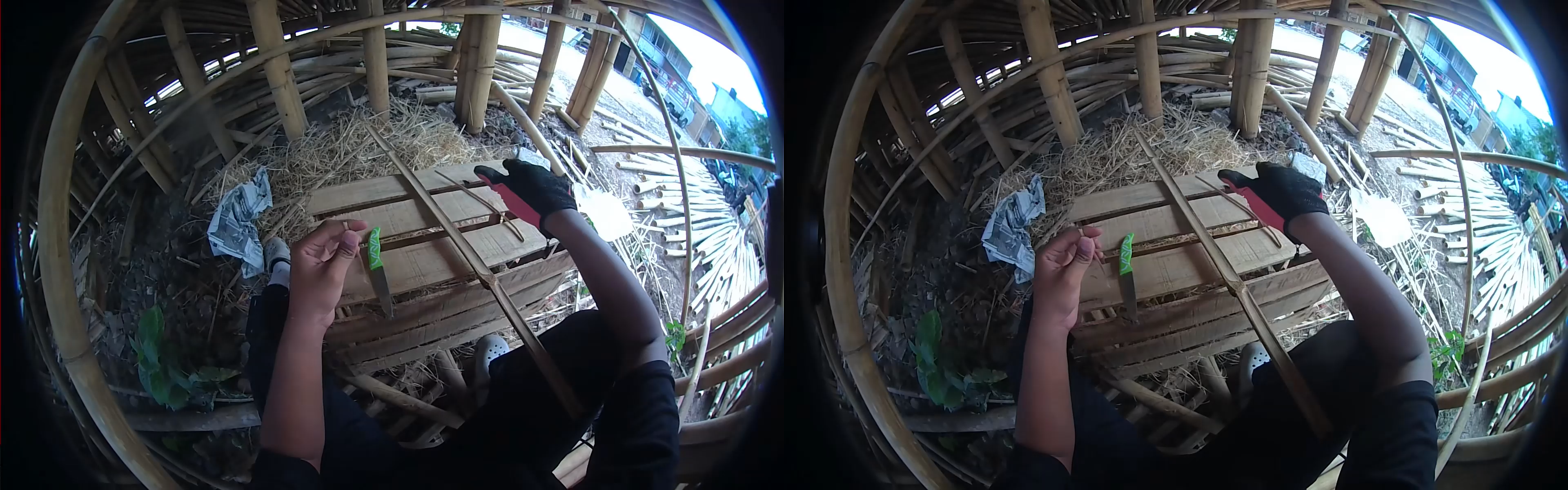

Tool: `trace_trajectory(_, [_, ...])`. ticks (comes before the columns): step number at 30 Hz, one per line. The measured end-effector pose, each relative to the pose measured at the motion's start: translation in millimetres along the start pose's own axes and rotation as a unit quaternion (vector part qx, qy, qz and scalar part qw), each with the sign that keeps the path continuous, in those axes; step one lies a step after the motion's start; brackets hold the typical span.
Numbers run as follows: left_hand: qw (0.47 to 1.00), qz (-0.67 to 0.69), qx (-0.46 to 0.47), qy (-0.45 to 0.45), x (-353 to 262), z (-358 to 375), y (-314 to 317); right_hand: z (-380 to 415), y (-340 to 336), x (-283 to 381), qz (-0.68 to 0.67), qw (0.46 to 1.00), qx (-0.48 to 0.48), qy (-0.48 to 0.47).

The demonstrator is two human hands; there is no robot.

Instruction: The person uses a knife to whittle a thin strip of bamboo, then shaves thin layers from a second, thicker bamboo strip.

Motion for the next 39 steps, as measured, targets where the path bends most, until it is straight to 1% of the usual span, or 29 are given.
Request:
trace_trajectory(2, [1.000, 0.011, 0.006, 0.004, -1, 1, 3, -1, -5, -7, -0.104, 0.994, -0.017, 0.024])
trace_trajectory(3, [0.999, 0.026, 0.016, -0.011, 0, 3, 9, -1, -3, -6, -0.103, 0.994, -0.016, 0.024])
trace_trajectory(5, [0.999, 0.041, 0.023, -0.027, 2, 6, 18, 5, -24, 7, -0.169, 0.952, -0.246, -0.066])
trace_trajectory(6, [0.997, 0.058, 0.042, -0.030, 3, 5, 23, 13, -32, 21, -0.184, 0.937, -0.276, -0.110])
trace_trajectory(8, [0.996, 0.060, 0.060, -0.020, 2, 5, 32, 17, -16, 41, -0.406, 0.881, -0.176, -0.169])
trace_trajectory(9, [0.996, 0.058, 0.058, -0.020, 4, 5, 35, 30, -17, 61, -0.424, 0.868, -0.063, -0.252])
trace_trajectory(10, [0.997, 0.052, 0.055, -0.018, 8, 5, 37, 36, -11, 77, -0.401, 0.873, 0.039, -0.275])
trace_trajectory(11, [0.998, 0.045, 0.052, -0.015, 10, 5, 39, 40, 3, 86, -0.394, 0.863, 0.058, -0.312])
trace_trajectory(13, [0.998, 0.044, 0.041, -0.022, 11, 6, 40, 50, 14, 103, -0.295, 0.886, 0.138, -0.331])
trace_trajectory(14, [0.998, 0.045, 0.031, -0.028, 11, 6, 39, 50, 16, 103, -0.298, 0.884, 0.138, -0.332])
trace_trajectory(16, [0.999, 0.037, 0.027, -0.022, 11, 7, 38, 51, 25, 105, -0.386, 0.835, 0.175, -0.350])
trace_trajectory(17, [0.999, 0.032, 0.023, -0.015, 10, 7, 38, 45, 37, 99, -0.389, 0.835, 0.174, -0.350])
trace_trajectory(18, [0.999, 0.030, 0.024, -0.016, 12, 6, 37, 48, 32, 106, -0.330, 0.806, 0.097, -0.482])
trace_trajectory(19, [0.999, 0.018, 0.032, -0.016, 15, 3, 37, 57, 27, 110, -0.262, 0.756, 0.017, -0.600])
trace_trajectory(20, [0.999, 0.006, 0.039, -0.017, 17, 1, 37, 58, 30, 104, -0.262, 0.756, 0.016, -0.600])
trace_trajectory(21, [0.999, 0.005, 0.040, -0.016, 16, -3, 35, 53, 23, 104, -0.313, 0.824, 0.121, -0.456])
trace_trajectory(22, [0.999, -0.010, 0.027, -0.026, 15, -9, 31, 50, 29, 96, -0.352, 0.861, 0.221, -0.294])
trace_trajectory(23, [0.999, -0.025, 0.014, -0.036, 15, -15, 26, 49, 32, 94, -0.353, 0.860, 0.222, -0.293])
trace_trajectory(24, [0.978, -0.198, -0.054, -0.021, 23, -22, 15, 44, 39, 87, -0.362, 0.871, 0.216, -0.253])
trace_trajectory(25, [0.979, -0.198, -0.053, -0.020, 19, -25, 18, 38, 46, 79, -0.369, 0.881, 0.208, -0.212])
trace_trajectory(26, [0.909, -0.396, -0.092, -0.094, 21, -28, 19, 34, 55, 74, -0.367, 0.882, 0.205, -0.212])
trace_trajectory(27, [0.792, -0.574, -0.128, -0.165, 23, -28, 15, 30, 62, 71, -0.384, 0.870, 0.182, -0.250])
trace_trajectory(28, [0.761, -0.609, -0.119, -0.188, 34, -32, 13, 29, 63, 71, -0.399, 0.856, 0.157, -0.288])
trace_trajectory(29, [0.763, -0.608, -0.120, -0.186, 43, -30, 12, 27, 66, 69, -0.397, 0.857, 0.156, -0.289])
trace_trajectory(31, [0.734, -0.663, -0.121, -0.081, 38, -26, 26, 28, 62, 69, -0.386, 0.855, 0.126, -0.323])
trace_trajectory(32, [0.736, -0.662, -0.121, -0.077, 40, -29, 27, 27, 60, 67, -0.383, 0.857, 0.123, -0.322])
trace_trajectory(35, [0.753, -0.640, -0.100, -0.113, 47, -36, 21, 29, 57, 69, -0.367, 0.863, 0.151, -0.314])
trace_trajectory(38, [0.770, -0.614, -0.063, -0.162, 48, -41, 12, 36, 41, 72, -0.349, 0.883, 0.166, -0.266])
trace_trajectory(39, [0.798, -0.566, -0.049, -0.202, 47, -42, 8, 37, 38, 73, -0.351, 0.889, 0.179, -0.235])
Point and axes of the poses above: each hand's wrist, its own z-axis away from the middle knuckle, its own y-axis out of the palm, x = y × z, the point moved 6 cm from there along -z, towards the middle knuckle, and after that the axes turned 9 degrees about -y, right-handed, at the moved point
